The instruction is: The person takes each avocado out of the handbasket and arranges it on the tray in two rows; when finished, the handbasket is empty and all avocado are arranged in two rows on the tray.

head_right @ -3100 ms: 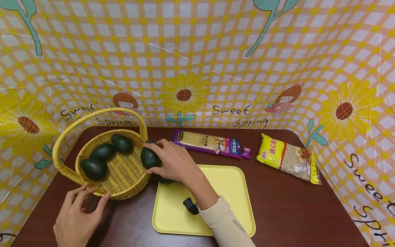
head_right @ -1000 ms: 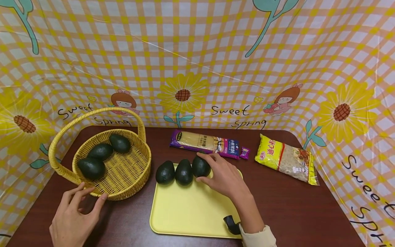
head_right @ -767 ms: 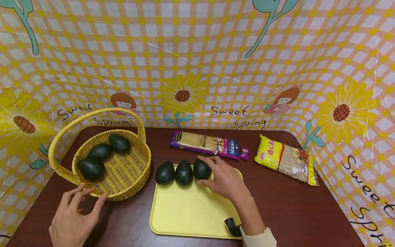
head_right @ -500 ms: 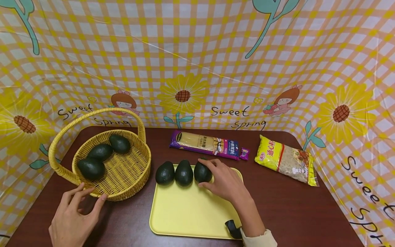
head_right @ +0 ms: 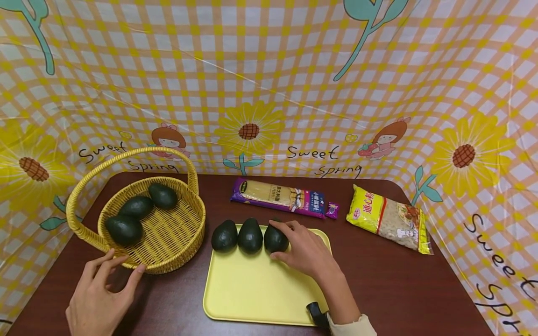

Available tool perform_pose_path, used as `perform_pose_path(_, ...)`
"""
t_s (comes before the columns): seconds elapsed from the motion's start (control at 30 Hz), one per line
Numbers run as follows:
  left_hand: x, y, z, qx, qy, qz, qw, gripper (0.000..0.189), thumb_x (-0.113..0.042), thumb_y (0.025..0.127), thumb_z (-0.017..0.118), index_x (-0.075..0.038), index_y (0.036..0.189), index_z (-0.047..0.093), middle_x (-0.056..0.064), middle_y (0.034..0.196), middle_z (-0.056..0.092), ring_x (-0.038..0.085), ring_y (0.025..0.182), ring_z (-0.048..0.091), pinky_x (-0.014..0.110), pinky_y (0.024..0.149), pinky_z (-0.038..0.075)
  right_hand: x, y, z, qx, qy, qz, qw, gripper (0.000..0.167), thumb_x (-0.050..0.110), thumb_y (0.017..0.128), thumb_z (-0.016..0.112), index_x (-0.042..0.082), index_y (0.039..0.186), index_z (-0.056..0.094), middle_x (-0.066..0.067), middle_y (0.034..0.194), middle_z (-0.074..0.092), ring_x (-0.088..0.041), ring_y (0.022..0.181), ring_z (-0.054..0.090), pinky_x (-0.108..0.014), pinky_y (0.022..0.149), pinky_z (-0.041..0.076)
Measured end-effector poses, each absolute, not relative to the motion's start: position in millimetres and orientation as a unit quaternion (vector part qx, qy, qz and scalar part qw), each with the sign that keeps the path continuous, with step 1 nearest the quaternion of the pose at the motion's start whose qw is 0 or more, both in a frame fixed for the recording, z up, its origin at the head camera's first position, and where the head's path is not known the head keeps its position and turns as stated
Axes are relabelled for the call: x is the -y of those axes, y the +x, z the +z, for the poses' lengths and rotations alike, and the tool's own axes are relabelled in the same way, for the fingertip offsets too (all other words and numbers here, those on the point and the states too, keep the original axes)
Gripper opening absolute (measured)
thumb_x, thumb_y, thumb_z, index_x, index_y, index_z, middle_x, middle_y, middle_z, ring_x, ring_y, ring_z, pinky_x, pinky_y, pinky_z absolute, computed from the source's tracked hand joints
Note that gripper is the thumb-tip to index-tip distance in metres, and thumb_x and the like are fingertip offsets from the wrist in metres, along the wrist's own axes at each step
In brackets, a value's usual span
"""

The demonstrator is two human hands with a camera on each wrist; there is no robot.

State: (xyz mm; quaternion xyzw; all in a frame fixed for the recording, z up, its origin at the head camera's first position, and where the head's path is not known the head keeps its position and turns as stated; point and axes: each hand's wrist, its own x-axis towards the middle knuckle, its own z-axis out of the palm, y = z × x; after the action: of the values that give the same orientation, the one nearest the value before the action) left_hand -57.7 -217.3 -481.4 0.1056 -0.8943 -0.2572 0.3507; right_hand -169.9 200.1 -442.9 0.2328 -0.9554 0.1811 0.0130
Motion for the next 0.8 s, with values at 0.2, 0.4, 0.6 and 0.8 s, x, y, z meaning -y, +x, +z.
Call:
perform_pose_path(0.2,216.9,-57.5,-480.9,0.895,0.106,-0.256,0.349,0.046,-0.034,0.076,0.1,-0.008,0.108,0.081,0.016,0.128,0.071,0.041,0.094,0.069,0.063,0.063,0.055,-199.1,-169.5,-445.6,0.956,0.229,0.184,0.004,0.082,0.042,0.085,0.094,0.023,0.157,0.058,-0.018,0.137,0.066,-0.035,0.114,0.07,-0.047,0.073,0.06)
perform_pose_path(0.4,216.9,-57.4,-481.4,0.895,0.105,-0.255,0.35,0.046,-0.034,0.075,0.1,-0.008,0.108,0.081,0.016,0.128,0.071,0.041,0.093,0.069,0.062,0.062,0.054,-199.1,-169.4,-445.6,0.955,0.228,0.19,0.001,0.081,0.041,0.087,0.093,0.022,0.157,0.058,-0.018,0.137,0.066,-0.035,0.114,0.07,-0.048,0.074,0.06)
perform_pose_path(0.6,217.2,-57.6,-481.2,0.895,0.102,-0.255,0.351,0.046,-0.033,0.075,0.1,-0.008,0.108,0.081,0.016,0.128,0.07,0.041,0.093,0.069,0.062,0.061,0.054,-200.9,-168.5,-444.9,0.956,0.227,0.186,0.008,0.084,0.044,0.087,0.092,0.021,0.159,0.055,-0.02,0.138,0.065,-0.035,0.112,0.071,-0.05,0.076,0.061)
perform_pose_path(0.8,217.3,-57.5,-481.3,0.895,0.103,-0.255,0.352,0.045,-0.033,0.076,0.1,-0.008,0.108,0.081,0.015,0.128,0.071,0.041,0.094,0.069,0.063,0.061,0.054,-198.4,-169.3,-440.1,0.953,0.239,0.183,0.03,0.085,0.045,0.086,0.092,0.02,0.159,0.056,-0.019,0.141,0.065,-0.038,0.12,0.068,-0.056,0.085,0.06)
